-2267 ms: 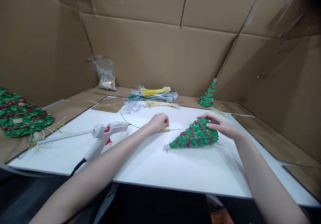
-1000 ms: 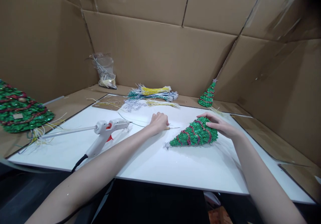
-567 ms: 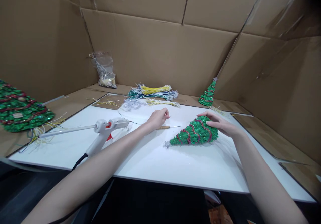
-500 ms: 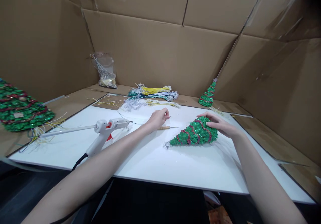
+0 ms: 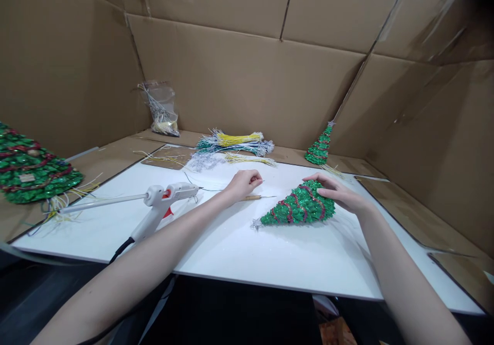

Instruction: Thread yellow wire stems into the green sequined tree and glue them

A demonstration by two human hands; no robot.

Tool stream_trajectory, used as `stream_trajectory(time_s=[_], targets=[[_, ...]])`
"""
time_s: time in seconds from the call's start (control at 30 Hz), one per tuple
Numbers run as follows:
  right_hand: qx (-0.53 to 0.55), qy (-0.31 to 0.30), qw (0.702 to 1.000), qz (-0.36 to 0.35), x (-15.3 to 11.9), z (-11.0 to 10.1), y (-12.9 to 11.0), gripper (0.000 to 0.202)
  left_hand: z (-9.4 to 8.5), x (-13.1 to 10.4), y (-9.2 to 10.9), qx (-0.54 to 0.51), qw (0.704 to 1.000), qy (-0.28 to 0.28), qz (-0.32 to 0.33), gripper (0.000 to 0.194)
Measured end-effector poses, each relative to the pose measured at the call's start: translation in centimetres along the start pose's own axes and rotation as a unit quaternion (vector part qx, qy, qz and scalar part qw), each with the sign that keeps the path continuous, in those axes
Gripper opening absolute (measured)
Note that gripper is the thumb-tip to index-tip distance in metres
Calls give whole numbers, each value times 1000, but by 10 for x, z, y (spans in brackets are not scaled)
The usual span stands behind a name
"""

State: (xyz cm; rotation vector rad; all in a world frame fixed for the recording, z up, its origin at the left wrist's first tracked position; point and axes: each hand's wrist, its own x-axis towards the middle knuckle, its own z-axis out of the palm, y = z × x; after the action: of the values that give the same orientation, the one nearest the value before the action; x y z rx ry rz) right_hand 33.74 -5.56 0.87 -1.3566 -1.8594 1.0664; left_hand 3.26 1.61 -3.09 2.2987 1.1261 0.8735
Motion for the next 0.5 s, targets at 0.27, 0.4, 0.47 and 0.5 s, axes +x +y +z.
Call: stream_trajectory(time_s=[0.27,0.4,0.47,0.5], targets=[[-2,0,1000,-9,1,-3,4,47,-2,-3,7,-4,1000,-8,27,16],[-6,-3,1000,-15,1,-5,5,46,-10,-4,12,-17,996,-46,71,16],[-7,-1,1000,-19,0,-5,6,46,-17,-6,16,-24,993,-70,97,13],[-6,0,1000,-20,-1,-6,6,46,-20,-7,18,-27,990,-83,108,12]])
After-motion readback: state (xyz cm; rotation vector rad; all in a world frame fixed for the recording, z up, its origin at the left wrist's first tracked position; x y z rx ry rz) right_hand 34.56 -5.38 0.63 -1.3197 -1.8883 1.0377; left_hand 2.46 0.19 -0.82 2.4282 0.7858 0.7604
